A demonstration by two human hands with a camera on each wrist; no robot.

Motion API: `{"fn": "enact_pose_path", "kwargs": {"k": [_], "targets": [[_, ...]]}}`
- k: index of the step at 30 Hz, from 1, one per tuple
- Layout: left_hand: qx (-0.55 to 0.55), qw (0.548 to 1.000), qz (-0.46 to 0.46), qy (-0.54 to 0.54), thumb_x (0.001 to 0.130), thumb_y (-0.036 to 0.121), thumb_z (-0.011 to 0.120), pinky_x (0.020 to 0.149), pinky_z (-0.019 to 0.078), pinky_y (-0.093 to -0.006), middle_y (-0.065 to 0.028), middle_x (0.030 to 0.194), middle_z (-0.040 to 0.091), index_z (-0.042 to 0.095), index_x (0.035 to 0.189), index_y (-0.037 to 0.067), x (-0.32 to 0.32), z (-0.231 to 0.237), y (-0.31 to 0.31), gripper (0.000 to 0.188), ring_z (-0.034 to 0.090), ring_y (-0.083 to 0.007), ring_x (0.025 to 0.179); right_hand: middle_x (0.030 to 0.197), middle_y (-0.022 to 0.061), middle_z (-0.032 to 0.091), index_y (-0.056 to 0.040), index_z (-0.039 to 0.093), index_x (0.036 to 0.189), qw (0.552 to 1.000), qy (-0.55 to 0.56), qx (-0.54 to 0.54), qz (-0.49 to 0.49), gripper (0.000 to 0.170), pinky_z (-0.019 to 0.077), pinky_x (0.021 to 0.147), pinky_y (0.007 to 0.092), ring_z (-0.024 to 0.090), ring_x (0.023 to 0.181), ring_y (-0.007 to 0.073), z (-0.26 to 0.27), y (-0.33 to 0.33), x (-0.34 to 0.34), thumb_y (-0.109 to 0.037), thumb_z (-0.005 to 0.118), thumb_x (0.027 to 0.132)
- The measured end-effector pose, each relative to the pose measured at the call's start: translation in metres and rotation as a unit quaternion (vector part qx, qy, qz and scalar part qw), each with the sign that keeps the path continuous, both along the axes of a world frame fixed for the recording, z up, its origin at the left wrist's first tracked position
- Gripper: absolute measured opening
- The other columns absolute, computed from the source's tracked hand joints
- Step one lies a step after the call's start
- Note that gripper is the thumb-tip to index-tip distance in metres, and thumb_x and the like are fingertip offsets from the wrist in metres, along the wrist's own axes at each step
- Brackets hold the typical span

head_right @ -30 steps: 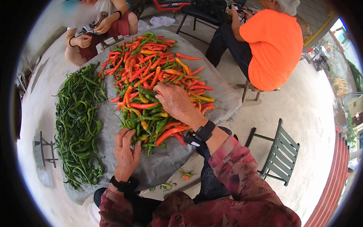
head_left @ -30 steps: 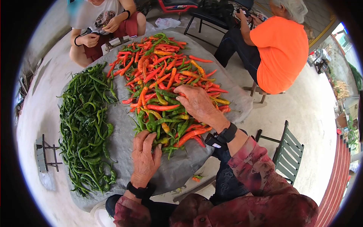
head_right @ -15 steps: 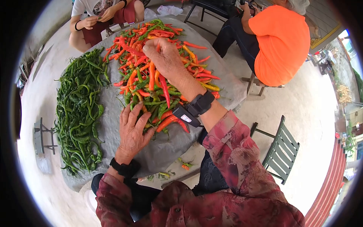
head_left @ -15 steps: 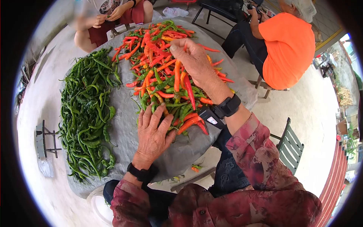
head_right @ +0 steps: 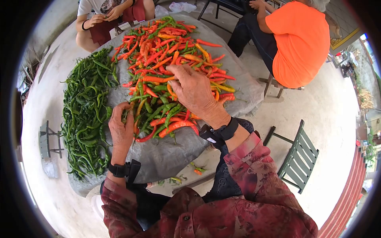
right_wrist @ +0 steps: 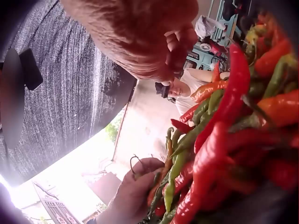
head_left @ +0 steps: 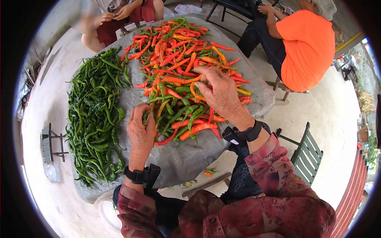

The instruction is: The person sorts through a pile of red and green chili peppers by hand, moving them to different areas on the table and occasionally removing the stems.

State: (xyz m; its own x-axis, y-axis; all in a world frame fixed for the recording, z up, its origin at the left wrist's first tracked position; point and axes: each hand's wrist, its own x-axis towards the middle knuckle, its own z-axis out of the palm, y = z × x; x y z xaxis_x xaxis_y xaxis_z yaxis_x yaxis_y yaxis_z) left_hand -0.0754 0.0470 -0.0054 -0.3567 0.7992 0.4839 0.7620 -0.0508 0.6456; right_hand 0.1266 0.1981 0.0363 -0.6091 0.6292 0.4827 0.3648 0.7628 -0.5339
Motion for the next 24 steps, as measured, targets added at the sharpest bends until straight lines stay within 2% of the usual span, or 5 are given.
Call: {"fn": "enact_pose_path", "kwargs": {"k": [9,11,12,16,24], "targets": [[-0.041,0.992,0.072,-0.095,0.084,0.001,0.064,0.079,0.0492,-0.0361,-0.0132,0.097,0.064,0.06,0.104,0.002,-0.008,0.008,-0.008,0.02,0.064,-0.0307,0.087,0.101,0.0099,0.053,-0.0054,0.06,0.113,0.984,-0.151,0.096,-0.019,0.041,0.0536,0.061,0.0384,0.065,0.079,0.0295,-0.025,-0.006,-0.025,-0.012,0.074,0.075],[-0.027,0.995,0.005,-0.098,0.086,0.006,0.065,0.078,0.047,-0.0308,-0.008,0.098,0.063,0.061,0.11,0.003,0.005,0.02,-0.005,0.024,0.06,-0.0199,0.085,0.1,0.01,0.052,-0.0052,0.059,0.106,0.973,-0.219,0.04,-0.059,0.036,0.0536,0.061,0.0394,0.064,0.08,0.0306,-0.027,-0.002,-0.031,-0.012,0.075,0.074],[-0.061,0.99,-0.016,-0.127,0.081,0.003,0.068,0.084,0.0497,-0.0394,-0.0157,0.111,0.06,0.058,0.116,0.003,0.011,0.024,-0.004,0.036,0.063,-0.0332,0.097,0.092,0.0123,0.052,-0.0034,0.055,0.094,0.983,-0.168,0.06,-0.032,0.026,0.0527,0.058,0.0392,0.064,0.07,0.0306,-0.025,-0.001,-0.03,-0.008,0.071,0.075],[-0.039,0.993,-0.023,-0.112,0.081,0.003,0.068,0.094,0.0469,-0.0395,-0.0171,0.125,0.054,0.05,0.131,0.005,0.027,0.028,-0.002,0.053,0.056,-0.0344,0.115,0.086,0.0127,0.059,-0.0011,0.056,0.092,0.994,0.075,0.051,-0.062,0.025,0.0505,0.065,0.0421,0.063,0.074,0.0304,-0.015,0.015,-0.031,-0.013,0.072,0.078],[-0.032,0.997,0.063,-0.039,0.081,0.006,0.069,0.1,0.041,-0.0462,-0.0237,0.135,0.044,0.053,0.128,0.005,0.048,0.013,0.012,0.05,0.046,-0.043,0.123,0.072,0.0083,0.056,0.0017,0.062,0.098,0.978,0.173,-0.119,-0.012,0.018,0.0443,0.056,0.0302,0.051,0.06,0.014,0.003,0.005,-0.022,-0.013,0.068,0.088]]}}
